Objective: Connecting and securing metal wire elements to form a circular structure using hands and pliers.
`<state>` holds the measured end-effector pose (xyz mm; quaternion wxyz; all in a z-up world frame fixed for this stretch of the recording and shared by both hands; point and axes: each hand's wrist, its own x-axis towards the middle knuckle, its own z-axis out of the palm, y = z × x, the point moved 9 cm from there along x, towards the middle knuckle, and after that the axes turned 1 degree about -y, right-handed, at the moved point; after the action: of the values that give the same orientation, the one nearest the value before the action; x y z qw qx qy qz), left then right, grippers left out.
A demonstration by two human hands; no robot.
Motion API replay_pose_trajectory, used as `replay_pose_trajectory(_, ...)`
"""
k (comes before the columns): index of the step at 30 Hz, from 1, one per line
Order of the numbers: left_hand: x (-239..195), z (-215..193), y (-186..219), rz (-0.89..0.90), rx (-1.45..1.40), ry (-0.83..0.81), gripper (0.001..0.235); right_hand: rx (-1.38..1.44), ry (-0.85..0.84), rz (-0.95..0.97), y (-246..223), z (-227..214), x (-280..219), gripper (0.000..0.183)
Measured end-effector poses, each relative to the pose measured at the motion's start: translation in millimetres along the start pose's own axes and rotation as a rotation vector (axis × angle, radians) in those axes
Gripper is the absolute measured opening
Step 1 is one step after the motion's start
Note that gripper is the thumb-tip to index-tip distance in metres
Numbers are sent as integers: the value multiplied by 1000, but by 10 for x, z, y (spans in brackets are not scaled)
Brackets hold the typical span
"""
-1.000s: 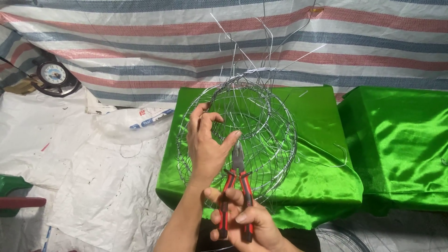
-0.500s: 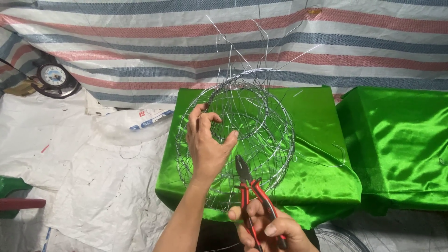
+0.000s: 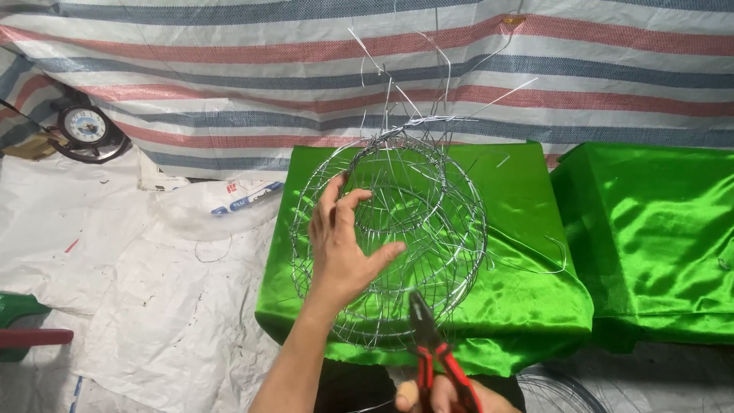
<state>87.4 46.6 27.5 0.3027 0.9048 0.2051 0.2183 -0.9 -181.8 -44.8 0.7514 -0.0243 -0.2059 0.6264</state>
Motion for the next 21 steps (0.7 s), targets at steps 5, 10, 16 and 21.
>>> replay_pose_trajectory(5,-31,16,-50,-6,-4,-44,90,-280,217,-107,-628,-318,-584,40)
replay_pose_trajectory(10,-38,55,11,54,7,2,85,-1472,1235,197,-1610,-1013,-1218,81)
replay_pose_trajectory(16,-81,44,-17,20,39,68,88,-2197,1376,836,-2006,-1918,-1199,44)
replay_pose_trajectory(21,-100,-35,-54,79,-83,135,61,-2265,1369,773,-2097,-2305,-1190,45)
